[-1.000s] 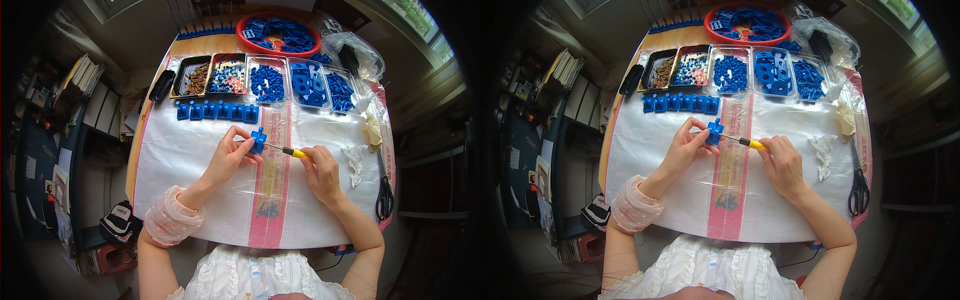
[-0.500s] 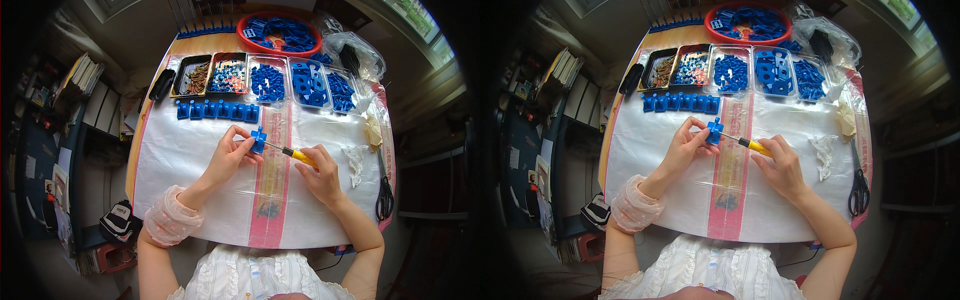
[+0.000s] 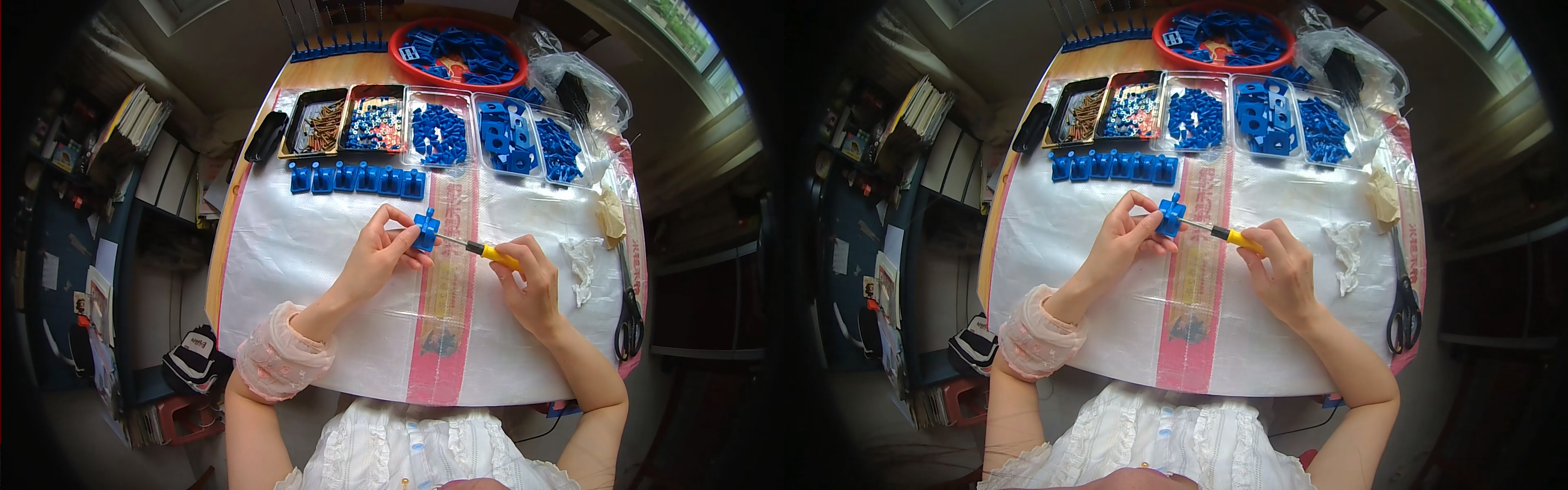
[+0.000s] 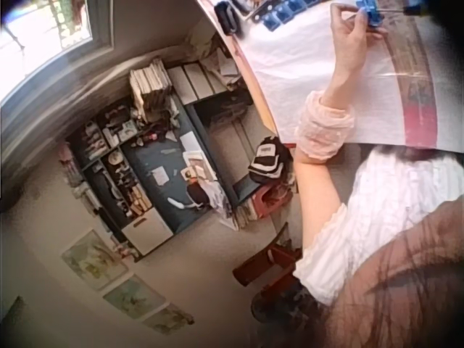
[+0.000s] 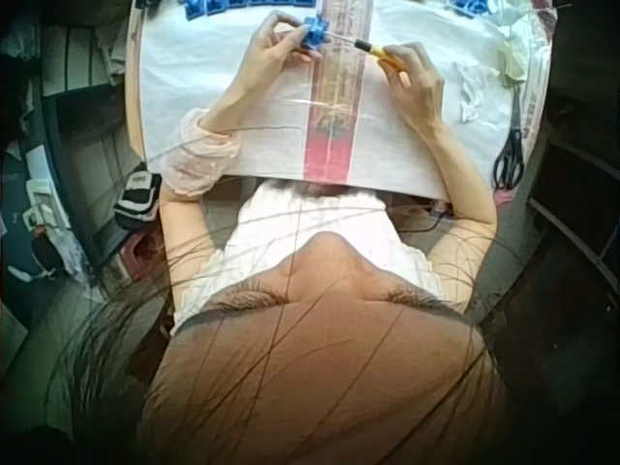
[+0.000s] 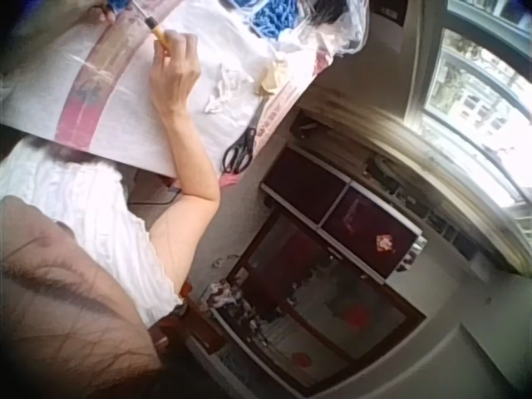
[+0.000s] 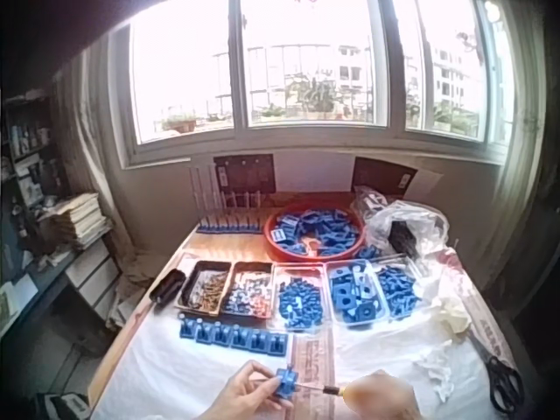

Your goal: Assembling small blue plastic housing components using a screwdriver.

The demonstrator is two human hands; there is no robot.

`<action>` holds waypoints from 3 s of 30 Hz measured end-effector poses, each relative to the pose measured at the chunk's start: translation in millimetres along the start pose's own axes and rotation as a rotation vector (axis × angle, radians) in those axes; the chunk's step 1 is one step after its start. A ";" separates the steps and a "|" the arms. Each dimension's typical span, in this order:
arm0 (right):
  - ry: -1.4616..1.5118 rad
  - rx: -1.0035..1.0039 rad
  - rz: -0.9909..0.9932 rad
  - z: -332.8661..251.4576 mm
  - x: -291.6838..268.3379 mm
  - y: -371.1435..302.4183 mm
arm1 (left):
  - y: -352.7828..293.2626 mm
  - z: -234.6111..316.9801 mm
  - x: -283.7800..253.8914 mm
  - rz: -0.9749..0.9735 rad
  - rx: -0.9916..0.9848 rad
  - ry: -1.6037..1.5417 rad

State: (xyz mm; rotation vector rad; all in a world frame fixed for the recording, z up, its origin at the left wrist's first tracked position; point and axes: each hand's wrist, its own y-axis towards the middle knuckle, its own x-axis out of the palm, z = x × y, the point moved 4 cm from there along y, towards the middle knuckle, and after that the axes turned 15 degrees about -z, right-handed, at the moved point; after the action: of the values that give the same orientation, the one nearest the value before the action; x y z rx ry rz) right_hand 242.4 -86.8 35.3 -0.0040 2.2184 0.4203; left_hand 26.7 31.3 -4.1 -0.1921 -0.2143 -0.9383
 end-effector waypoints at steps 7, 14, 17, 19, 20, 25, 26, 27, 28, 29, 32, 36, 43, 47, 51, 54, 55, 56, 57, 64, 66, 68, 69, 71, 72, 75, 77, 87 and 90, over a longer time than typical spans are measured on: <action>0.103 0.032 0.016 -3.6 0.8 1.1 | 0.0 -1.3 -2.1 0.007 0.005 -0.012; 0.054 0.039 -0.065 3.0 4.8 -0.3 | 0.4 0.6 -0.8 0.001 0.006 -0.006; -0.019 0.034 -0.068 3.2 3.4 -0.2 | -0.4 1.1 0.4 -0.002 -0.016 0.010; 0.005 0.061 -0.068 1.1 2.6 -0.9 | -0.9 2.4 2.1 -0.014 -0.018 0.003; 0.005 0.041 -0.057 0.1 2.3 -0.8 | -0.8 2.3 1.9 -0.015 -0.017 0.000; 0.032 0.032 -0.035 -7.0 -1.8 2.0 | -0.6 2.3 0.8 -0.008 -0.028 0.009; 0.042 0.040 -0.045 -5.5 -0.7 1.7 | -0.2 1.8 0.4 -0.005 -0.017 0.007; 0.052 0.049 -0.055 -3.0 1.5 1.1 | 0.2 0.8 -0.4 -0.001 -0.007 0.004; 0.061 0.057 -0.064 -1.3 2.5 0.7 | 0.6 0.4 -0.9 0.002 0.003 0.002; 0.057 0.066 -0.075 -0.7 2.7 0.6 | 0.3 0.3 -1.1 0.001 0.005 -0.002; -0.007 0.052 -0.083 0.9 2.1 1.8 | -0.2 -0.6 -1.6 0.000 -0.001 -0.002; -0.108 -0.014 -0.055 -0.9 1.4 1.5 | 0.2 0.3 1.1 0.010 -0.004 -0.009; -0.011 -0.016 -0.024 1.7 4.0 -1.1 | -0.5 -0.8 0.9 0.000 -0.004 -0.010; 0.006 -0.022 -0.027 1.0 3.5 -0.4 | -0.6 1.2 0.8 -0.017 -0.028 0.026; 0.041 0.006 -0.082 -0.7 3.3 0.0 | -0.2 -0.1 -0.6 -0.010 -0.007 -0.003; 0.050 0.018 -0.095 0.4 4.2 -0.4 | 0.3 0.2 0.0 0.009 0.024 -0.028; 0.050 0.023 -0.096 0.9 4.4 0.1 | 0.5 0.5 0.3 0.017 0.035 -0.032; 0.000 0.004 -0.083 0.0 3.4 1.2 | 0.3 0.4 0.6 0.016 0.028 -0.023; -0.050 -0.016 -0.069 -1.0 2.2 2.5 | 0.1 0.4 0.7 0.016 0.021 -0.015; -0.044 -0.071 0.016 0.0 1.4 -1.7 | -0.3 1.9 2.6 -0.031 -0.042 0.037; -0.016 -0.055 0.008 0.6 2.6 -2.3 | -1.3 1.5 2.1 -0.027 -0.045 0.041; 0.001 -0.045 0.004 -0.5 3.1 -1.7 | -1.9 1.5 2.2 -0.017 -0.045 0.040; 0.004 -0.043 0.003 -2.8 2.3 -0.6 | -2.0 2.1 2.8 -0.009 -0.043 0.037; -0.004 -0.043 -0.008 -5.3 1.4 0.5 | -1.6 2.5 3.1 -0.001 -0.038 0.030; -0.014 -0.045 -0.019 -6.2 1.4 0.7 | -1.0 2.6 2.9 -0.002 -0.036 0.026; -0.055 -0.034 -0.058 -3.6 0.1 0.5 | -0.8 0.1 1.0 -0.013 -0.035 0.029; -0.061 -0.026 -0.072 -1.0 1.5 -0.4 | -0.5 -1.5 0.1 -0.010 -0.018 0.015; -0.145 -0.109 -0.002 -7.2 0.5 1.0 | 0.3 -0.9 1.2 0.004 0.013 0.023; -0.112 -0.126 0.022 -5.7 0.9 -0.1 | -0.7 0.0 1.7 -0.007 0.000 0.030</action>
State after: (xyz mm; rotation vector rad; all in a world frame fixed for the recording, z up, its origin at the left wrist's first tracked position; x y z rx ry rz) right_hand 237.6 -88.5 37.9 -0.0229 2.0801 0.5587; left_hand 27.2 29.6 -3.6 -0.1776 -0.1875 -0.9476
